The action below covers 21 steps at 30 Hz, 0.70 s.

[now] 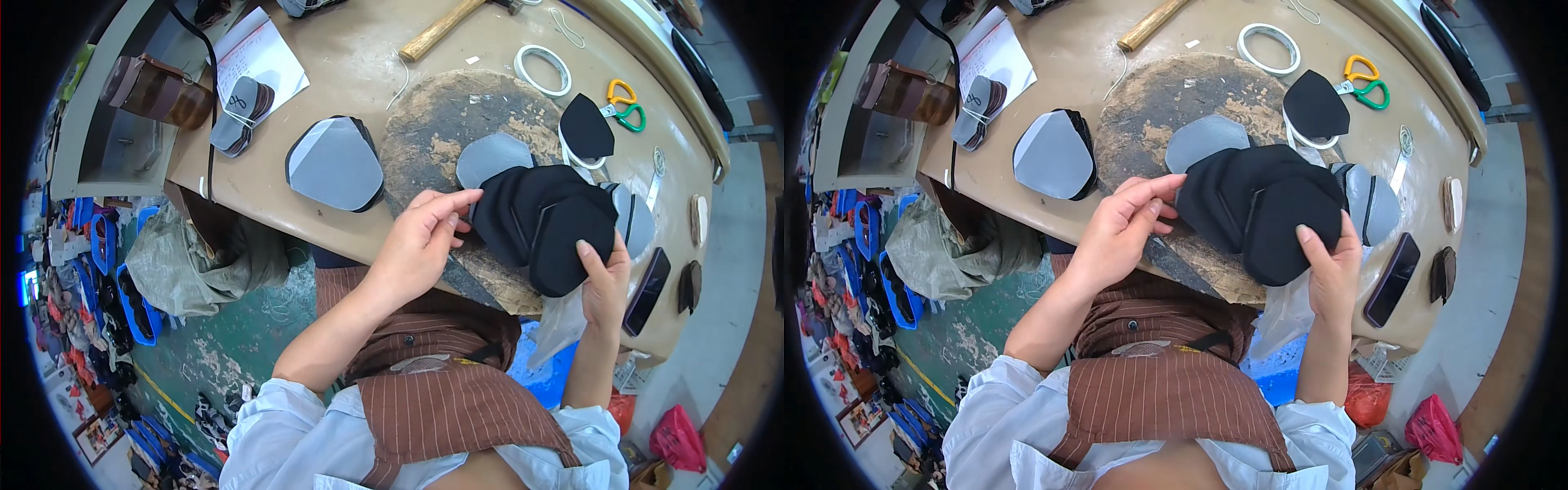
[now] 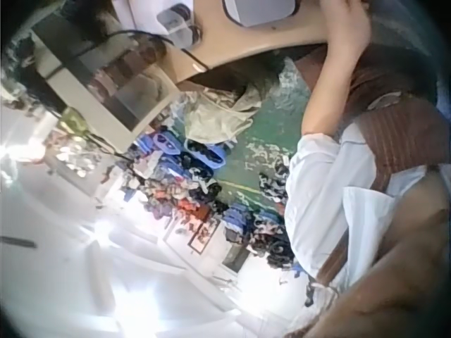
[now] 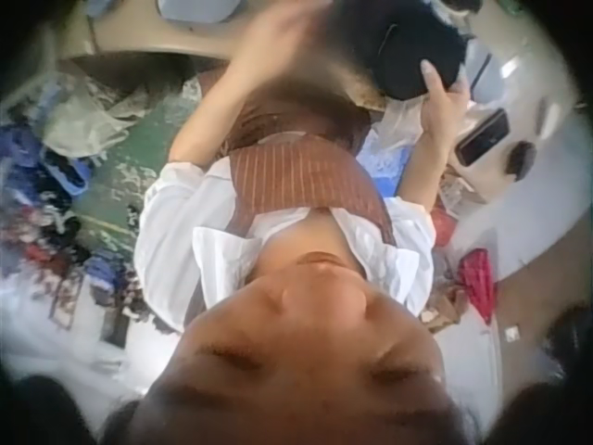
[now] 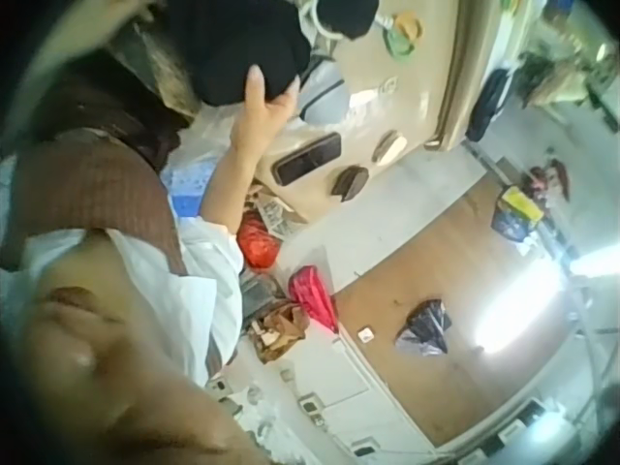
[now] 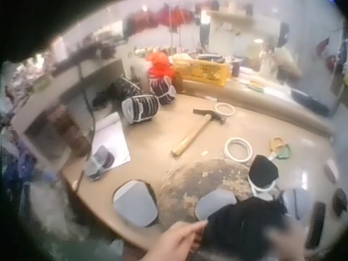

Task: The person assembles shoe components at a workbench in a factory. They pick up black and grey insole-like parts, align them, and secure them together using white adhesive tape. The person handles the parts one by one, wrapping the tape around the edges to bind them, and stacks the finished units on the table.

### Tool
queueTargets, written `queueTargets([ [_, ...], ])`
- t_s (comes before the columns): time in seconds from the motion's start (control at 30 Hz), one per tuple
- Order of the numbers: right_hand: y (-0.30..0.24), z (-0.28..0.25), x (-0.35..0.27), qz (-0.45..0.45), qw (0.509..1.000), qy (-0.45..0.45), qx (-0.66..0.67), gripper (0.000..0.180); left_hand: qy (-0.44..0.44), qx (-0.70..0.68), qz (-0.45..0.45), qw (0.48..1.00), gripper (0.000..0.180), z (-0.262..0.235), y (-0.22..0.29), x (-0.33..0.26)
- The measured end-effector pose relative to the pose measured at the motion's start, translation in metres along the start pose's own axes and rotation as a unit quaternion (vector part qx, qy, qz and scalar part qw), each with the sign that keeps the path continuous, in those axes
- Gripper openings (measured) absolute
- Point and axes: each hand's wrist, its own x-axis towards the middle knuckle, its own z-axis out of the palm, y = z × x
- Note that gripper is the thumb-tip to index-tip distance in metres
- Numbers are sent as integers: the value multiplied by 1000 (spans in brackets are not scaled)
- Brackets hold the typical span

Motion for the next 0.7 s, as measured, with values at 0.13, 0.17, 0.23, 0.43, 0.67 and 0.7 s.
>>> queueTargets([
  [0.13,-7,20,-2,-5,995,-63,-81,47,-8,7,20,1000,38,13,-2,-4],
  [0.17,-7,22,-2,-17,993,-66,-94,46,5,1,28,1000,39,16,-3,-8],
  [0.23,-4,17,-5,-20,992,-67,-106,47,15,-14,13,1000,40,17,-1,-13],
  [0.43,0,5,-11,23,999,7,-27,47,4,-137,-52,989,40,7,-13,-16],
  [0.67,2,8,-11,27,999,19,-20,48,15,-89,-30,996,38,20,-17,4],
  [0.7,2,9,-10,28,999,7,-23,49,12,-78,-33,996,39,22,-16,7],
])
